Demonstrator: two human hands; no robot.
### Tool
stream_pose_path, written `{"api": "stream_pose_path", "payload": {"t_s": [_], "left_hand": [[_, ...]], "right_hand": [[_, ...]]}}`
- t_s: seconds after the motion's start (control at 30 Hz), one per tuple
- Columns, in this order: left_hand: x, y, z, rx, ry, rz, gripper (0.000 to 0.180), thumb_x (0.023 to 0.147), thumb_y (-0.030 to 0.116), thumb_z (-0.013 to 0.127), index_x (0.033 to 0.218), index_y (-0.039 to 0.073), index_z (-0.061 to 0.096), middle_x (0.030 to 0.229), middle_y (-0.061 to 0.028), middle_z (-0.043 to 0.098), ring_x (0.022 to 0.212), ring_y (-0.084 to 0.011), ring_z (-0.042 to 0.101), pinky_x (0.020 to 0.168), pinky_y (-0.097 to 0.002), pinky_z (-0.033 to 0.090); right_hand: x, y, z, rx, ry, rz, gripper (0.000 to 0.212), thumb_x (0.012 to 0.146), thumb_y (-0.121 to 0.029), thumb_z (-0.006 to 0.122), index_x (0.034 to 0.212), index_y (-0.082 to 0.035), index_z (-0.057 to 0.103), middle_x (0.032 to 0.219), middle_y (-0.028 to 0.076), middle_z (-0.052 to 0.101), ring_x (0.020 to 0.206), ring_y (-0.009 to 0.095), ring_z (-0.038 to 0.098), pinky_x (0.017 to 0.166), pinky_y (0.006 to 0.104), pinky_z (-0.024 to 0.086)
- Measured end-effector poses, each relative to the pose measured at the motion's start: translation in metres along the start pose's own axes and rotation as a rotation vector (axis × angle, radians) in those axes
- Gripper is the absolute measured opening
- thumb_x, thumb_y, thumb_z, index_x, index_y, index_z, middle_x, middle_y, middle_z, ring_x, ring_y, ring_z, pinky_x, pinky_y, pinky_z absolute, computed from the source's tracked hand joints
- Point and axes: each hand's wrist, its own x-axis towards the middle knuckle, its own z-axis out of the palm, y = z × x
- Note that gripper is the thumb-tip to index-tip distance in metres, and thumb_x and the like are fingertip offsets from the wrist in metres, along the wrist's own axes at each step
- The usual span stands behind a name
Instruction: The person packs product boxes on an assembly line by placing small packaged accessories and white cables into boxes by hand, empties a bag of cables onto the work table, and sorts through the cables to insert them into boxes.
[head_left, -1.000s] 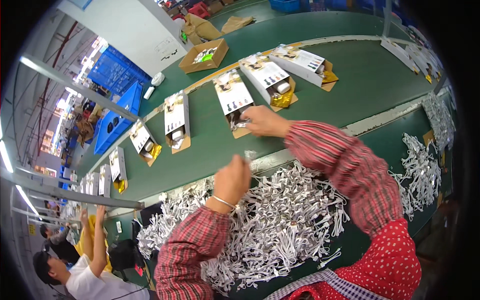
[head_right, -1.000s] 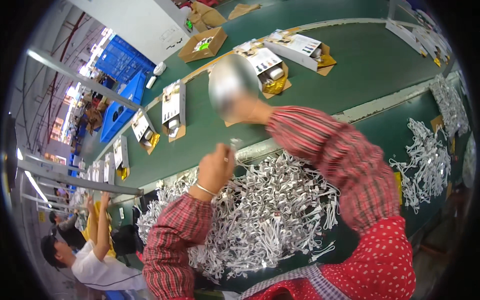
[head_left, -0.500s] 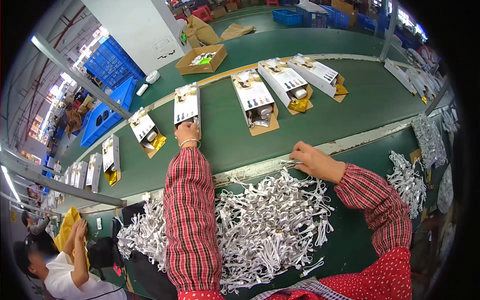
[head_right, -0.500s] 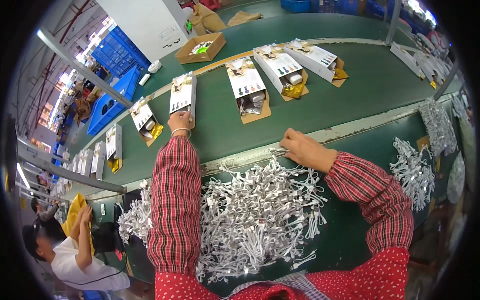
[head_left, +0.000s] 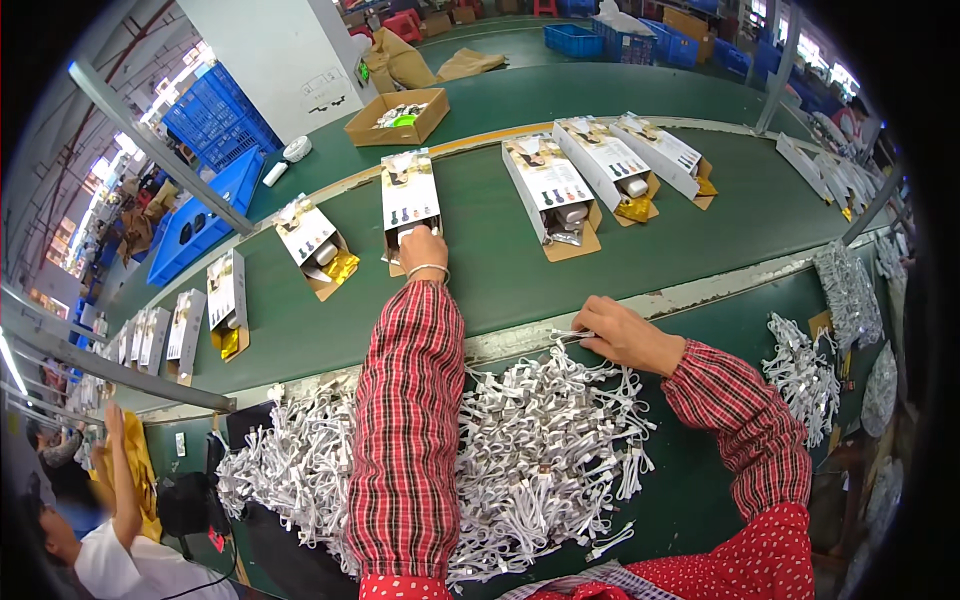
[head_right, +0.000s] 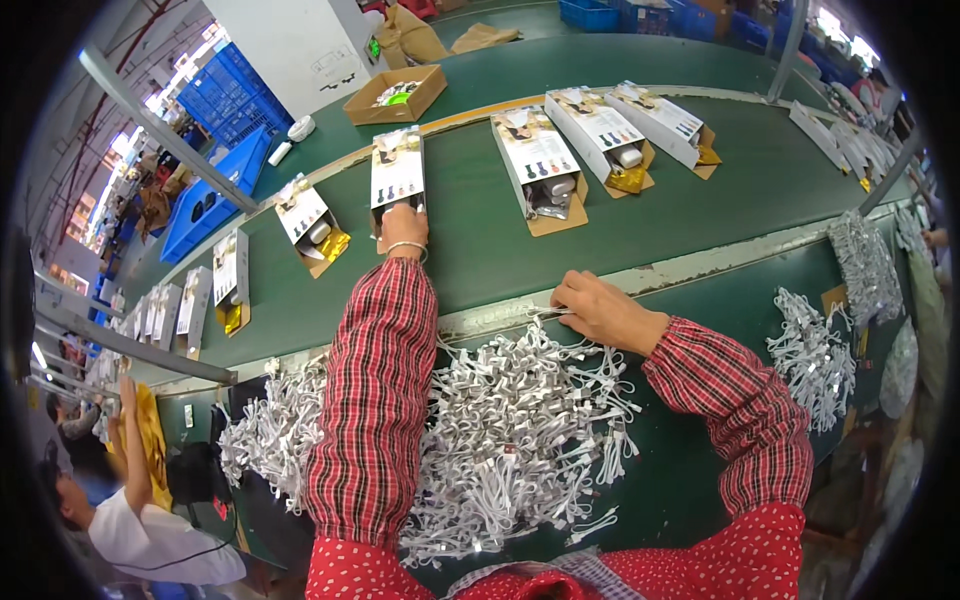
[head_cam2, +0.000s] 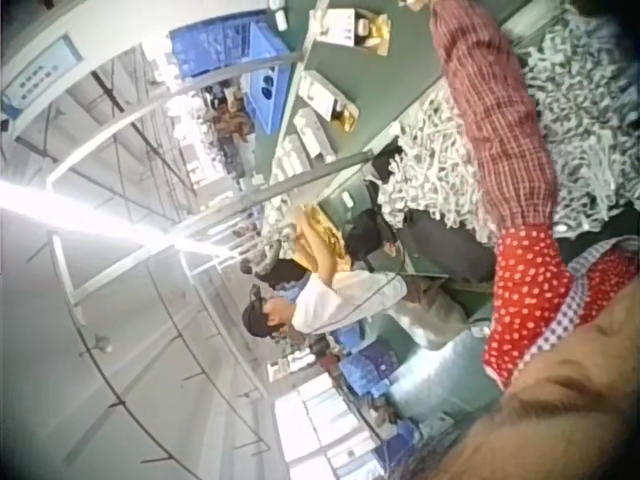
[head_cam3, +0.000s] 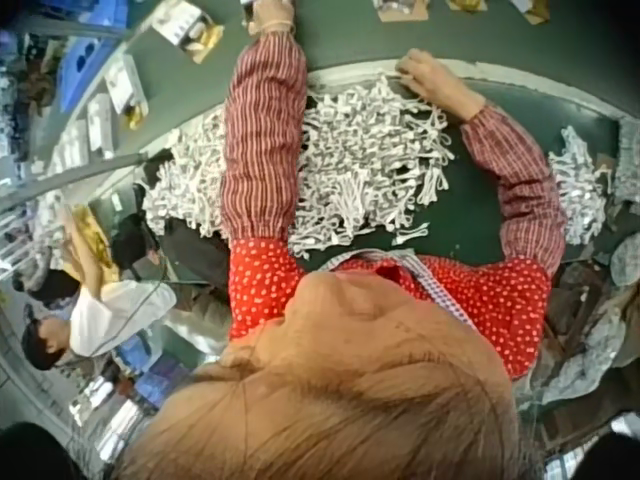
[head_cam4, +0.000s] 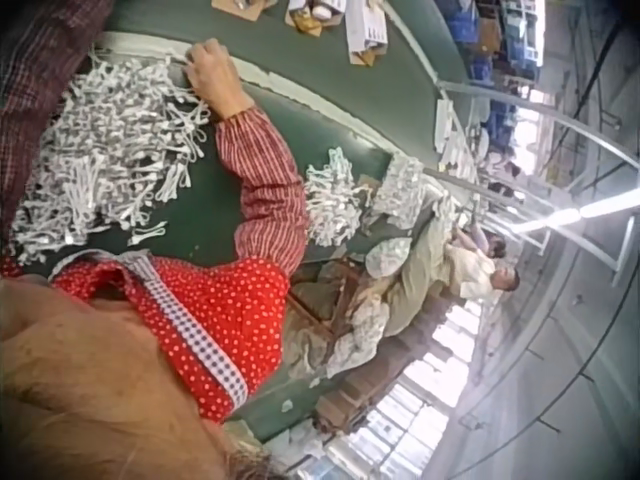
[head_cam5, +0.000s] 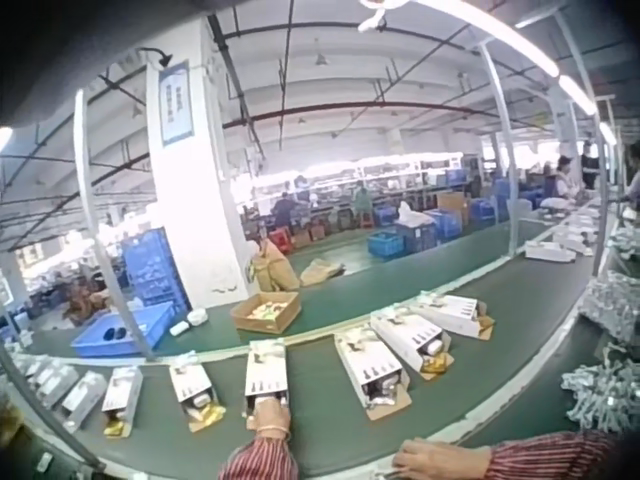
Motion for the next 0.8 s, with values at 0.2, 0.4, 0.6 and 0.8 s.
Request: {"api": "stream_pose_path", "payload": {"t_s": [0.2, 0.4, 0.6, 0.8], "left_hand": [[-0.011, -0.013, -0.039, -0.317, -0.417, -0.068, 0.021, 0.077, 0.011, 0.062, 0.080, -0.010, 0.065, 0.074, -0.0185, 0.066, 0.057, -0.0238, 0.066, 0.059, -0.0304, 0.056], [-0.055, -0.044, -0.095, -0.926, -0.732, -0.207, 0.020, 0.085, 0.006, 0.058, 0.095, -0.011, 0.060, 0.079, -0.0138, 0.065, 0.063, -0.0189, 0.065, 0.059, -0.0256, 0.057], [-0.092, -0.051, -0.125, -0.949, -0.799, 0.018, 0.022, 0.084, 0.006, 0.062, 0.100, -0.009, 0.059, 0.081, -0.0127, 0.066, 0.065, -0.0164, 0.066, 0.055, -0.0260, 0.056], [-0.087, -0.059, -0.142, -0.838, -0.805, 0.048, 0.025, 0.088, 0.021, 0.063, 0.096, -0.003, 0.061, 0.082, -0.0065, 0.063, 0.065, -0.0102, 0.058, 0.057, -0.0223, 0.051]], "right_hand": [[0.010, -0.010, 0.006, 0.025, 0.020, 0.017, 0.016, 0.080, -0.010, 0.064, 0.091, -0.001, 0.057, 0.087, 0.013, 0.054, 0.085, 0.031, 0.054, 0.075, 0.0390, 0.045], [0.067, -0.028, -0.002, 0.259, 0.080, 0.096, 0.035, 0.079, -0.033, 0.069, 0.086, 0.000, 0.063, 0.074, 0.012, 0.064, 0.064, 0.026, 0.062, 0.058, 0.0341, 0.048], [0.149, -0.068, 0.041, 0.898, 0.133, 0.317, 0.031, 0.085, -0.028, 0.066, 0.089, 0.003, 0.063, 0.074, 0.006, 0.063, 0.063, 0.009, 0.059, 0.055, 0.0220, 0.049], [0.148, -0.096, 0.062, 1.117, 0.218, 0.304, 0.022, 0.084, -0.015, 0.064, 0.089, 0.006, 0.062, 0.072, 0.008, 0.065, 0.064, 0.012, 0.062, 0.055, 0.0227, 0.051]]}}
